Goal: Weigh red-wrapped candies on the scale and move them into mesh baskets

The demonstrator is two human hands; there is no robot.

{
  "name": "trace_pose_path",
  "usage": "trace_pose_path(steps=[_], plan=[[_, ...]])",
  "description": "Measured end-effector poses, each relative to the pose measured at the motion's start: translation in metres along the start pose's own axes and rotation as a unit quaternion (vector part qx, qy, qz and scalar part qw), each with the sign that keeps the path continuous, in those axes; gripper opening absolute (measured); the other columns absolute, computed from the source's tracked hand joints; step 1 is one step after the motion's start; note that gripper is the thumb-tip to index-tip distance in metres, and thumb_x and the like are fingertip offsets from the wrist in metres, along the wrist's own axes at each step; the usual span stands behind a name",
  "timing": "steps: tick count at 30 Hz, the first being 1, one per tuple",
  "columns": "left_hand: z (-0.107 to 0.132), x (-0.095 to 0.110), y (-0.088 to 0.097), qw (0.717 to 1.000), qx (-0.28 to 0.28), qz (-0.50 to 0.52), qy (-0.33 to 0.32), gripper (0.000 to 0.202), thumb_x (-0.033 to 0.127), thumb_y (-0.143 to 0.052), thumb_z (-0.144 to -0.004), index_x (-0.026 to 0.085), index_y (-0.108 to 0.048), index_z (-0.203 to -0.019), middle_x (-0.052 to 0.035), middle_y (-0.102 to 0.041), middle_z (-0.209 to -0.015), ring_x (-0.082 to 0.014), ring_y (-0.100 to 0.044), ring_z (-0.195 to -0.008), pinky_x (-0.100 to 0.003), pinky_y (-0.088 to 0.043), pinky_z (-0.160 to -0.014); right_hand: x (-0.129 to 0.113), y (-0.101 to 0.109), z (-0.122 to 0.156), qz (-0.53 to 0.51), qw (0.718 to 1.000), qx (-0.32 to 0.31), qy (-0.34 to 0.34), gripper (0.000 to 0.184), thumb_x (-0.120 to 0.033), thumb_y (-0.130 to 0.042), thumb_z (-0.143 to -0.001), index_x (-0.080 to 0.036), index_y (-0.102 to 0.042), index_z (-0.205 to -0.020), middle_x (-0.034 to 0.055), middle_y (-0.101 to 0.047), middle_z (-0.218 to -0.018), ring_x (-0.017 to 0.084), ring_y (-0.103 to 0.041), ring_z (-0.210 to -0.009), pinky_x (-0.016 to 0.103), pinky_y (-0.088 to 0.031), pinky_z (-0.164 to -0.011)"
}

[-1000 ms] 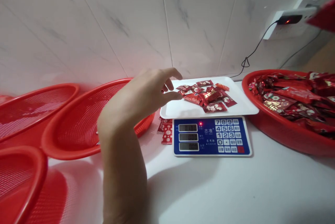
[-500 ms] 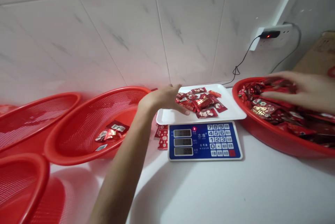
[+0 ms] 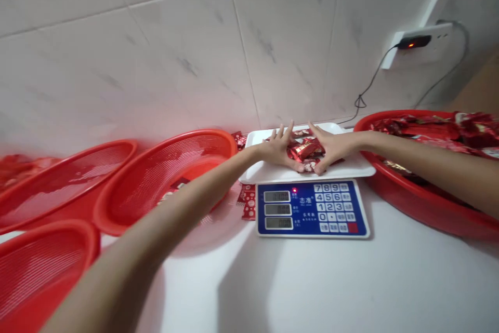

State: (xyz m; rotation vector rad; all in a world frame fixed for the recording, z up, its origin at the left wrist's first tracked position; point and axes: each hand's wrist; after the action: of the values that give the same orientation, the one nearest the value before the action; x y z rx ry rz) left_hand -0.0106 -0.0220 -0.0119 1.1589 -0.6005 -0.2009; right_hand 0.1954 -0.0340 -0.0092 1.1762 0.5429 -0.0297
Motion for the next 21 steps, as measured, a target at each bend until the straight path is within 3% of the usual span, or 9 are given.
trace_pose_path(steps=[2,4,8,12,17,19,21], plan=[[-0.007,0.001,-0.009,0.999,0.025,0.037,-0.018,0.162,0.072,-0.087,-0.051,0.016,0.016,-0.164,-0.0242,0.013,-0.171,-0.0429,0.014,-0.157,-0.066,-0.006,-0.125,0.003,-0.003,-0.012,-0.033,0.999,-0.010,0.040,0.159,-0.060,-0.087,-0.045,-0.011,0.002,-0.167,0.0216,-0.004,-0.172,0.042,-0.016,-0.157,0.053,-0.025,-0.127],[-0.013,0.001,-0.015,0.997,0.048,0.053,-0.038,0.161,0.074,-0.086,-0.051,0.016,0.013,-0.164,-0.0245,0.011,-0.171,-0.0420,0.013,-0.158,-0.067,-0.004,-0.125,0.006,-0.003,-0.017,-0.079,0.993,-0.028,0.084,0.145,-0.055,-0.085,-0.050,-0.017,-0.009,-0.168,0.0191,-0.025,-0.169,0.041,-0.036,-0.150,0.053,-0.037,-0.122],[-0.018,0.002,-0.021,0.993,0.082,0.052,-0.070,0.160,0.078,-0.084,-0.050,0.016,0.007,-0.165,-0.0265,-0.008,-0.171,-0.0421,-0.001,-0.160,-0.067,-0.009,-0.125,0.009,-0.003,-0.014,-0.158,0.976,-0.075,0.129,0.117,-0.044,-0.084,-0.062,-0.023,-0.030,-0.163,0.0136,-0.058,-0.147,0.035,-0.060,-0.131,0.049,-0.052,-0.110],[-0.014,0.006,-0.021,0.993,0.077,0.023,-0.086,0.151,0.071,-0.087,-0.052,0.022,-0.001,-0.166,-0.0239,-0.016,-0.171,-0.0464,-0.010,-0.157,-0.068,-0.015,-0.123,-0.001,-0.006,0.000,-0.204,0.969,-0.065,0.120,0.113,-0.037,-0.084,-0.062,-0.024,-0.032,-0.161,0.0139,-0.067,-0.132,0.036,-0.067,-0.117,0.051,-0.058,-0.099],[-0.007,0.013,-0.021,0.991,0.085,0.014,-0.100,0.136,0.068,-0.084,-0.062,0.029,-0.007,-0.166,-0.0172,-0.034,-0.165,-0.0456,-0.024,-0.152,-0.065,-0.024,-0.120,-0.019,-0.015,0.021,-0.269,0.963,-0.006,0.028,0.114,-0.025,-0.076,-0.054,-0.020,-0.030,-0.158,0.0117,-0.070,-0.112,0.034,-0.069,-0.104,0.049,-0.060,-0.090],[-0.007,0.017,-0.019,0.992,0.078,0.002,-0.094,0.132,0.071,-0.081,-0.063,0.030,-0.009,-0.166,-0.0174,-0.030,-0.167,-0.0457,-0.024,-0.152,-0.064,-0.024,-0.120,-0.023,-0.021,0.026,-0.318,0.947,0.029,-0.011,0.105,-0.024,-0.068,-0.056,-0.018,-0.034,-0.155,0.0113,-0.070,-0.106,0.032,-0.070,-0.095,0.048,-0.060,-0.086],[-0.008,0.021,-0.017,0.995,0.063,-0.014,-0.079,0.130,0.075,-0.080,-0.063,0.029,-0.013,-0.165,-0.0188,-0.024,-0.169,-0.0469,-0.020,-0.153,-0.063,-0.021,-0.121,-0.026,-0.028,0.026,-0.323,0.942,0.088,0.011,0.082,-0.032,-0.059,-0.065,-0.017,-0.045,-0.144,0.0115,-0.069,-0.101,0.029,-0.069,-0.091,0.047,-0.060,-0.084]])
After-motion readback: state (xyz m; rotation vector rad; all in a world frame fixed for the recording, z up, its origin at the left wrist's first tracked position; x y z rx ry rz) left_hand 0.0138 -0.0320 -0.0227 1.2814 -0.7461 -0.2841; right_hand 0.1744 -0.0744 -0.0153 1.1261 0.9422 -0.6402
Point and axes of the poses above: each hand's wrist, its own z-axis away from the middle knuckle, its own y-axis out of the back of the hand, x = y × z
